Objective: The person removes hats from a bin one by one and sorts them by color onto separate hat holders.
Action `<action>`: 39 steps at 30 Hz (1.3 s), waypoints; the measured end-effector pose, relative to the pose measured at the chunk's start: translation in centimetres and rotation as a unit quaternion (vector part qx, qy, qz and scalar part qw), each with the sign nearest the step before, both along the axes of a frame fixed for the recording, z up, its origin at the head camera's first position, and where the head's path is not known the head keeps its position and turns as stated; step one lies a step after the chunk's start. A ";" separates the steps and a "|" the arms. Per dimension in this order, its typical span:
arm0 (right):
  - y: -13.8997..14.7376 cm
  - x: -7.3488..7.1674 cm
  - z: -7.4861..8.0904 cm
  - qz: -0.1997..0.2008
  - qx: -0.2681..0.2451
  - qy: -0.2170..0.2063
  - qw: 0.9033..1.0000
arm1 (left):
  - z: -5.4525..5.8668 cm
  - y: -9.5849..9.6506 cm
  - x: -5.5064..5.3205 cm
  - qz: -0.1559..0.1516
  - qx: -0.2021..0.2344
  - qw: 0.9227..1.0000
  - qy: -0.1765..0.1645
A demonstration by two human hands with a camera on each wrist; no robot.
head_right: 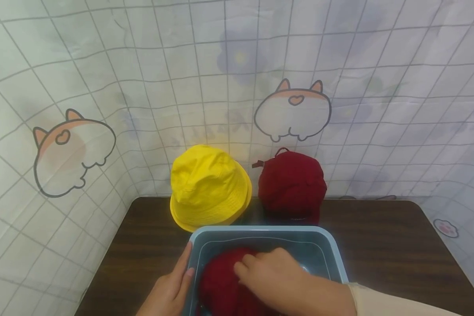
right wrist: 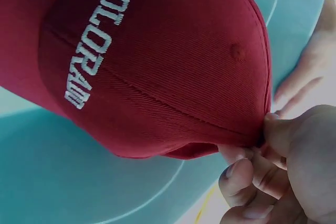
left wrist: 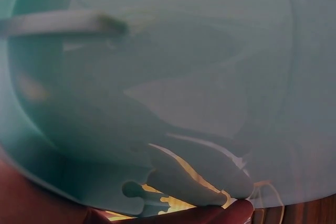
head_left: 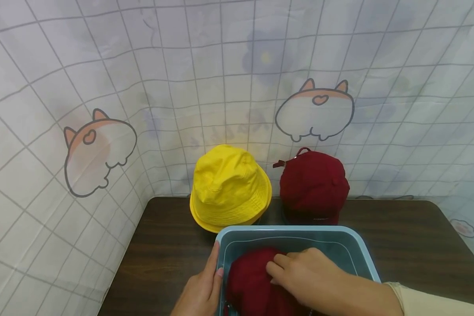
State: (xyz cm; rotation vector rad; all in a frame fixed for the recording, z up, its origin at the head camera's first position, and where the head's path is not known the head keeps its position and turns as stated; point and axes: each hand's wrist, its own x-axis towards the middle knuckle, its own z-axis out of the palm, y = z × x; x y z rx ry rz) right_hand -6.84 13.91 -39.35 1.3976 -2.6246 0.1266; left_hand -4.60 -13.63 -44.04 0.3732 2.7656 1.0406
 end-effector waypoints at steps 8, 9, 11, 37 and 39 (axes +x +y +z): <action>1.2 0.2 1.3 -0.041 -0.040 0.010 0.998 | -0.1 0.0 0.2 -0.003 -0.008 1.000 0.021; 1.3 0.2 1.5 -0.049 -0.048 0.011 0.998 | -0.1 0.0 0.2 -0.003 -0.008 1.000 0.022; 1.6 0.3 2.0 -0.060 -0.058 0.018 0.996 | -0.1 0.0 0.2 -0.005 -0.007 1.000 0.022; 6.8 -1.9 14.2 -0.160 -0.138 0.125 0.969 | -0.3 0.3 0.4 0.011 -0.011 0.999 0.029; 7.1 -2.5 15.3 -0.164 -0.143 0.146 0.965 | -0.3 0.3 0.4 0.010 -0.013 0.999 0.039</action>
